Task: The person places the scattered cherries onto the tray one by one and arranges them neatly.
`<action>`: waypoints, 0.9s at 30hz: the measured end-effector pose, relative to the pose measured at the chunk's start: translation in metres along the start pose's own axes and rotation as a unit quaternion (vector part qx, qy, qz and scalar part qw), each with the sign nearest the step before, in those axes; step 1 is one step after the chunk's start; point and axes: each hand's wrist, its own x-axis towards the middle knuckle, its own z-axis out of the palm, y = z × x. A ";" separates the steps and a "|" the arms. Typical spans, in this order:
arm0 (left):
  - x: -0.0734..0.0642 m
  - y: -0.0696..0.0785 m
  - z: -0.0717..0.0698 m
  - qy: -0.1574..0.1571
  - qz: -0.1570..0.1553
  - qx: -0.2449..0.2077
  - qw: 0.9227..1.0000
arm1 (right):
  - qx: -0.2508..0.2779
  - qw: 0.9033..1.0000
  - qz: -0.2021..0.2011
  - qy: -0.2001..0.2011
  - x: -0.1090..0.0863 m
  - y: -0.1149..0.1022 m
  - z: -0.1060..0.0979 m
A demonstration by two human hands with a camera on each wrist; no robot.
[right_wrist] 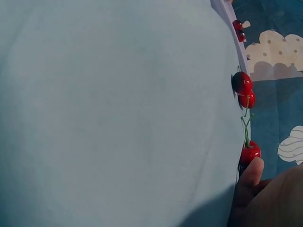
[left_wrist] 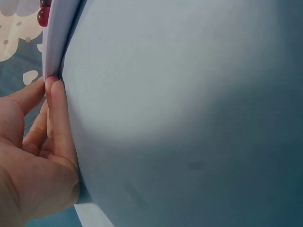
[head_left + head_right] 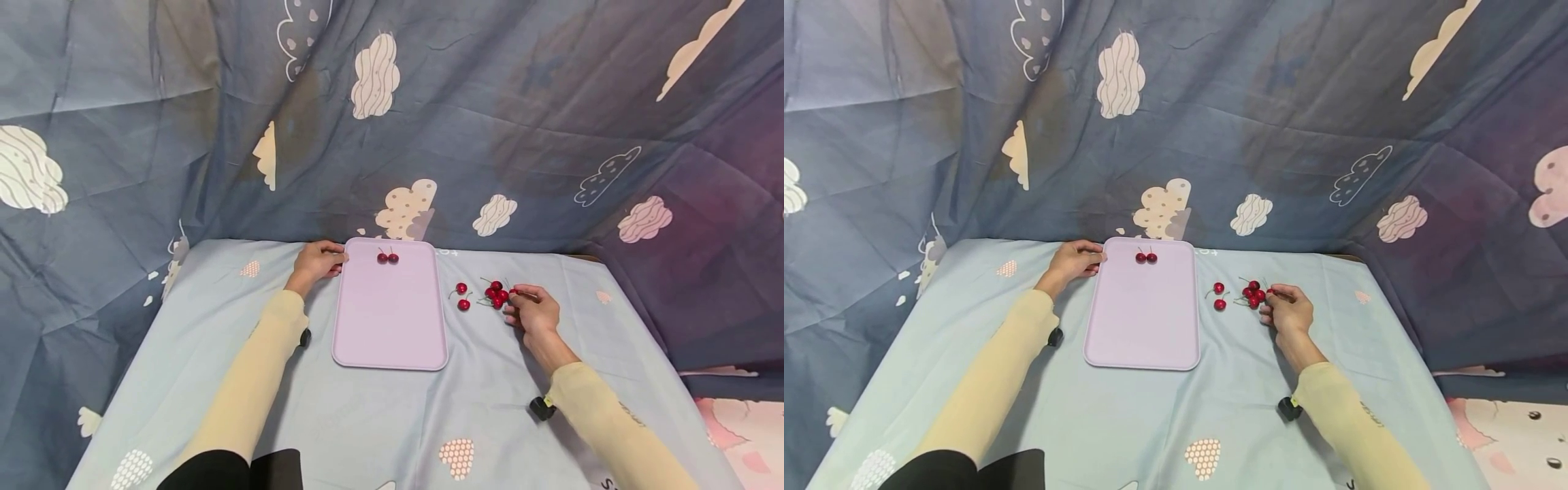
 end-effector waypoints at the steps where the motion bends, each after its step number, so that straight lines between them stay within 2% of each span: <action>1: 0.000 0.000 0.000 0.001 -0.001 0.001 1.000 | 0.001 1.000 -0.002 0.001 -0.001 0.000 0.000; 6: 0.001 0.000 0.001 -0.003 -0.004 0.003 1.000 | -0.013 1.000 -0.017 0.010 -0.010 -0.005 0.001; 10: 0.000 0.001 0.000 -0.004 0.002 0.003 1.000 | 0.004 0.998 -0.058 0.003 -0.022 -0.016 0.011; 16: -0.001 0.004 -0.002 -0.004 0.003 0.003 1.000 | 0.053 0.991 -0.116 -0.049 -0.039 -0.031 0.045; 22: -0.001 0.002 -0.002 -0.004 0.004 0.001 1.000 | 0.086 0.985 -0.120 -0.091 -0.049 -0.036 0.085; 27: -0.003 0.002 0.000 -0.002 0.003 0.001 1.000 | 0.072 0.984 -0.122 -0.107 -0.053 -0.041 0.111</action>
